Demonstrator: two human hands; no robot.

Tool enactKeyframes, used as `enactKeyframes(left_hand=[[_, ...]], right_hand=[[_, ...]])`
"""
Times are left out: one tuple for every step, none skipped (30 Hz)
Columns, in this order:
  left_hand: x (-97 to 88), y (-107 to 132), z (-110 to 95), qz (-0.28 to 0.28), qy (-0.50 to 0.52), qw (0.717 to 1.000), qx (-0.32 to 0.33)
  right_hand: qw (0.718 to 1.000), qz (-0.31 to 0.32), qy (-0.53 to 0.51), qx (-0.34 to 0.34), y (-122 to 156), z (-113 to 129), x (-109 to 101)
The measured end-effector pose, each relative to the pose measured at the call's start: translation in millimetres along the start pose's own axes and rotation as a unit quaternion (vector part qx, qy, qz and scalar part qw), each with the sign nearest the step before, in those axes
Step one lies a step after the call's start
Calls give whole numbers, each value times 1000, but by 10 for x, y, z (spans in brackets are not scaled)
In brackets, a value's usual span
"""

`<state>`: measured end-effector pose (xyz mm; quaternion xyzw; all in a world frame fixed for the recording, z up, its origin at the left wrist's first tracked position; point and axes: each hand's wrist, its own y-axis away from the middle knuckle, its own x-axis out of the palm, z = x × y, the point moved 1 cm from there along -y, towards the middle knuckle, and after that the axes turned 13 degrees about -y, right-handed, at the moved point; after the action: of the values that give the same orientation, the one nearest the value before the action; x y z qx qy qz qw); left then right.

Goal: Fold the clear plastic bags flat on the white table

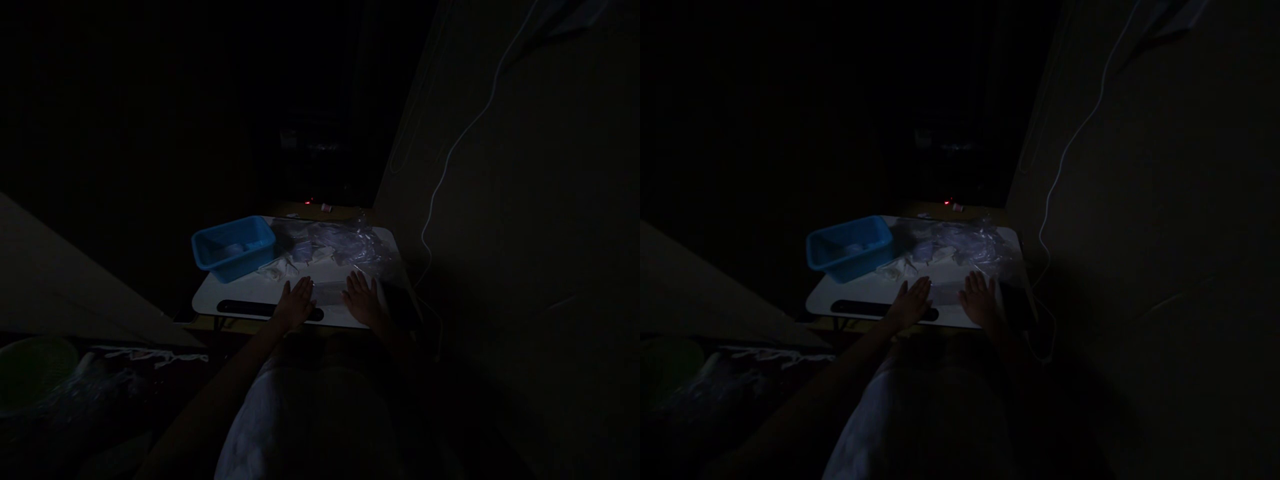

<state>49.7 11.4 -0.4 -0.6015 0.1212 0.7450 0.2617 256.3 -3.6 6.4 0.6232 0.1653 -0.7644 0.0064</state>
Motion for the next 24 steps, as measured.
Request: enactKeyframes(left_hand=[[-1, 0, -1, 1, 0, 1000, 1], [0, 0, -2, 0, 1, 1000, 1], [1, -1, -3, 0, 2, 1000, 1], [5, -2, -3, 1, 2, 1000, 1], [10, -2, -4, 0, 1, 1000, 1], [17, -3, -4, -1, -1, 1000, 1], [24, -4, -4, -3, -2, 1000, 1], [30, -4, -3, -6, -4, 1000, 1], [36, -5, -2, -9, -5, 1000, 2], [40, -5, -1, -11, -7, 1000, 3], [44, -5, 0, -10, -8, 1000, 4], [46, -5, 1, -8, -9, 1000, 5], [46, -5, 1, -7, -9, 1000, 7], [45, -5, 2, -5, -9, 1000, 7], [42, -5, 1, -5, -8, 1000, 7], [38, -5, 1, -4, -6, 1000, 6], [32, -5, 0, -4, -5, 1000, 5], [24, -5, -1, -2, -4, 1000, 4], [15, -4, -2, 0, -2, 1000, 3], [4, -2, -3, 2, -1, 1000, 3], [-7, 0, -5, 4, 1, 1000, 2], [-17, 2, -6, 3, 2, 1000, 2], [-26, 5, -7, 3, 2, 1000, 1], [-31, 7, -8, 3, 2, 1000, 0]], right_hand=[[1000, -4, 3, 1, 0, -8, 1], [1000, -8, 5, 1, 0, -14, 2], [1000, -12, 8, 1, 0, -22, 4], [1000, -15, 11, 2, 1, -33, 6], [1000, -18, 13, 3, 2, -47, 9], [1000, -20, 15, 4, 4, -66, 12], [1000, -20, 16, 6, 7, -90, 15], [1000, -21, 16, 8, 10, -117, 19], [1000, -22, 16, 12, 12, -146, 21], [999, -23, 14, 17, 12, -175, 22], [999, -25, 12, 23, 9, -201, 19], [999, -27, 10, 31, 0, -222, 11], [999, -31, 7, 40, -15, -235, -3], [998, -33, 1, 46, -38, -239, -23], [998, -32, -7, 48, -70, -232, -49], [998, -29, -19, 47, -111, -214, -81], [998, -22, -34, 41, -161, -184, -116], [998, -6, -56, 28, -218, -144, -152], [997, 7, -79, 22, -278, -99, -189], [995, 20, -96, 27, -341, -51, -223], [993, 36, -111, 28, -404, -2, -251], [990, 53, -127, 34, -466, 42, -271], [985, 78, -145, 41, -524, 79, -282], [980, 108, -162, 42, -579, 108, -282]])
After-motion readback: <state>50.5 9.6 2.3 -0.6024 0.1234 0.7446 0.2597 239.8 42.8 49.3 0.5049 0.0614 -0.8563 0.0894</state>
